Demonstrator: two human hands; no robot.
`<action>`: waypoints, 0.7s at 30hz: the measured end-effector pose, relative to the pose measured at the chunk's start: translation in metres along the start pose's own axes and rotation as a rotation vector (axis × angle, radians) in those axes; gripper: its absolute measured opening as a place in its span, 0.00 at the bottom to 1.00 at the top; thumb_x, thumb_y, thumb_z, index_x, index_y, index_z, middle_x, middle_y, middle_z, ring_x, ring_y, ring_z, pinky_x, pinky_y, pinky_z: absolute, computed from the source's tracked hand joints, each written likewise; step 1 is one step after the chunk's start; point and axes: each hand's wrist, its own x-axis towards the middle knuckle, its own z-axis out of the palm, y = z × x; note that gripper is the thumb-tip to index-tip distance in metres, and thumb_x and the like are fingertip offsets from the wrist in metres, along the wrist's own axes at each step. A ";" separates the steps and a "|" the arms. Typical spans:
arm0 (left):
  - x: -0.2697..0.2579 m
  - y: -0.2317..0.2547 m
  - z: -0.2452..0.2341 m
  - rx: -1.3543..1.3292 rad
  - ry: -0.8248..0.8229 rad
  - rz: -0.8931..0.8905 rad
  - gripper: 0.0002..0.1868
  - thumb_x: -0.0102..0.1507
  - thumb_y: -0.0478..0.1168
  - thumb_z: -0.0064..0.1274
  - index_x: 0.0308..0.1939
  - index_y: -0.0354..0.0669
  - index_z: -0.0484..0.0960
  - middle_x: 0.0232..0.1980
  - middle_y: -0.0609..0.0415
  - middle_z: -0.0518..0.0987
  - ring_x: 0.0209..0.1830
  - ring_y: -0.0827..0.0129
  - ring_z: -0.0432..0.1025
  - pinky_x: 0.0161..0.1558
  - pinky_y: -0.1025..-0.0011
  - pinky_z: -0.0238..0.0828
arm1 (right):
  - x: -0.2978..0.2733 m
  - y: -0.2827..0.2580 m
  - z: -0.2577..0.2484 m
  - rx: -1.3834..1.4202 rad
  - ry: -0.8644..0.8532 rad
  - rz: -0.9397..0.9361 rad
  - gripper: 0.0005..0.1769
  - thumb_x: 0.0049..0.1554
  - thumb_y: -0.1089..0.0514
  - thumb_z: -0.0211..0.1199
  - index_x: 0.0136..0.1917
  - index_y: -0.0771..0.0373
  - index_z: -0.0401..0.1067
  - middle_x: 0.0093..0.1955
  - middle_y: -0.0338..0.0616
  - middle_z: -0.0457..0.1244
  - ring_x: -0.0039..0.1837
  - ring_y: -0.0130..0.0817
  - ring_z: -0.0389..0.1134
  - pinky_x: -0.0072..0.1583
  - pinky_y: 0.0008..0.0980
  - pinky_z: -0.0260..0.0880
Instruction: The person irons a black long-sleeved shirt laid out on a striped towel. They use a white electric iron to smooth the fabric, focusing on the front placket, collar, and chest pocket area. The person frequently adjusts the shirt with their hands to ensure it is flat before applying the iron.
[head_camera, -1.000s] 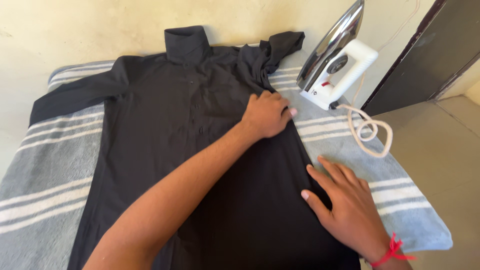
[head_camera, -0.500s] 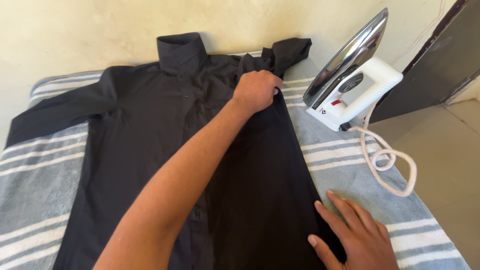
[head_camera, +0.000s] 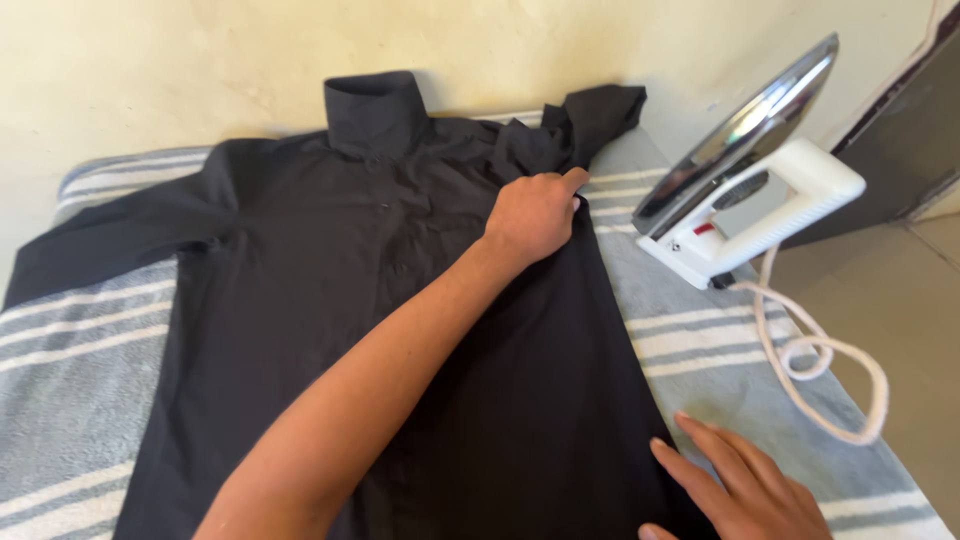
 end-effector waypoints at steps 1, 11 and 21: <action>0.000 -0.001 -0.009 -0.058 0.005 -0.012 0.13 0.62 0.40 0.56 0.50 0.44 0.80 0.38 0.46 0.84 0.41 0.48 0.79 0.41 0.50 0.74 | 0.017 -0.007 -0.013 0.056 0.012 -0.038 0.40 0.52 0.23 0.60 0.67 0.48 0.72 0.76 0.44 0.60 0.76 0.43 0.60 0.70 0.43 0.59; 0.018 -0.099 -0.062 0.130 0.172 -0.134 0.11 0.57 0.37 0.59 0.43 0.47 0.84 0.46 0.48 0.83 0.51 0.51 0.77 0.49 0.56 0.74 | 0.272 -0.062 0.006 0.472 0.118 -0.113 0.18 0.59 0.59 0.58 0.60 0.66 0.75 0.64 0.52 0.68 0.67 0.49 0.67 0.68 0.41 0.65; 0.037 -0.191 -0.032 0.537 -0.060 -0.163 0.15 0.61 0.47 0.62 0.49 0.49 0.84 0.48 0.52 0.81 0.53 0.57 0.75 0.53 0.54 0.67 | 0.374 -0.025 0.126 0.306 -0.067 0.024 0.48 0.61 0.35 0.60 0.74 0.80 0.54 0.77 0.74 0.49 0.78 0.63 0.50 0.75 0.47 0.50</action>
